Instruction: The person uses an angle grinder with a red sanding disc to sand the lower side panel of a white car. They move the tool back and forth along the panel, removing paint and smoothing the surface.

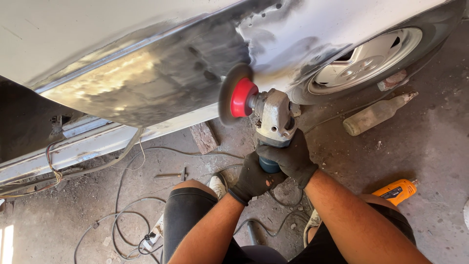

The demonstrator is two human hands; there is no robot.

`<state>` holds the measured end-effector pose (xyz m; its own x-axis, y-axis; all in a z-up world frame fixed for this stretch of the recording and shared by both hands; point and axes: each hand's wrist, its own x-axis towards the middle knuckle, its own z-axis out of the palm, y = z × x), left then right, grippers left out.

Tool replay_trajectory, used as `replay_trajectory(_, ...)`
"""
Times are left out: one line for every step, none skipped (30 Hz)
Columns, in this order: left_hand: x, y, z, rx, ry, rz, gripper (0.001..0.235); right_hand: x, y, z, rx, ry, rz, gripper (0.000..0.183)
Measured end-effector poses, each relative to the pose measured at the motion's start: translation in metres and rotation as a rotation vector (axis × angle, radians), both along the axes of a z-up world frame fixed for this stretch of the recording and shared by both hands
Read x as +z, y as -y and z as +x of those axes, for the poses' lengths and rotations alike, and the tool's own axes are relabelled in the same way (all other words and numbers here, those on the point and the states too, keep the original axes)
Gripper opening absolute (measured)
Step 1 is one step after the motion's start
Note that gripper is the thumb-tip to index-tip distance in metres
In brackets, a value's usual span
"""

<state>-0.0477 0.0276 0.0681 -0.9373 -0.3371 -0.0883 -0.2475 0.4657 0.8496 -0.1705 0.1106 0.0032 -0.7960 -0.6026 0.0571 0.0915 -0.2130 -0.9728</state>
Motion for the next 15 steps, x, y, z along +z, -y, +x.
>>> replay_trajectory(-0.026,-0.004,-0.004,-0.001,0.0,0.001,0.062,0.0,0.0,0.001,-0.001,0.0,0.001,0.08)
replay_trajectory(-0.051,-0.008,-0.009,0.126,0.02,0.001,0.067,0.001,0.001,0.002,-0.02,-0.009,0.002,0.082)
replay_trajectory(-0.077,-0.011,-0.014,0.254,0.037,-0.003,0.073,0.001,0.002,0.002,-0.038,-0.019,0.001,0.083)
replay_trajectory(-0.037,-0.009,-0.015,0.254,0.035,-0.003,0.073,0.0,0.002,0.0,-0.038,-0.02,0.0,0.083)
replay_trajectory(0.003,-0.007,-0.014,0.175,0.122,0.064,0.07,-0.002,0.001,-0.001,-0.036,-0.017,-0.012,0.082)
replay_trajectory(0.042,-0.006,-0.014,0.094,0.208,0.13,0.067,-0.004,0.0,-0.002,-0.033,-0.014,-0.023,0.081)
replay_trajectory(0.016,-0.005,-0.011,0.094,0.207,0.13,0.067,-0.006,0.0,-0.002,-0.033,-0.015,-0.024,0.081)
replay_trajectory(-0.01,-0.003,-0.008,0.148,0.058,0.155,0.059,-0.009,-0.001,-0.003,-0.043,-0.027,-0.006,0.084)
replay_trajectory(-0.036,-0.002,-0.004,0.203,-0.091,0.178,0.051,-0.011,-0.001,-0.002,-0.05,-0.037,0.013,0.087)
replay_trajectory(-0.038,-0.001,-0.005,0.207,-0.091,0.178,0.051,-0.01,-0.002,-0.003,-0.046,-0.037,0.013,0.087)
replay_trajectory(-0.04,0.001,-0.007,0.195,-0.079,0.241,0.052,-0.01,-0.003,-0.004,-0.041,-0.048,0.032,0.085)
replay_trajectory(-0.042,0.003,-0.008,0.183,-0.067,0.303,0.054,-0.009,-0.003,-0.005,-0.036,-0.059,0.051,0.082)
replay_trajectory(-0.027,0.003,-0.006,0.186,-0.07,0.301,0.054,-0.002,-0.003,-0.004,-0.033,-0.061,0.049,0.082)
replay_trajectory(-0.012,0.002,-0.004,0.093,-0.024,0.139,0.048,0.005,-0.003,-0.003,-0.04,-0.051,0.025,0.083)
replay_trajectory(0.003,0.001,-0.001,0.0,0.025,-0.024,0.044,0.011,-0.004,0.0,-0.048,-0.037,0.003,0.084)
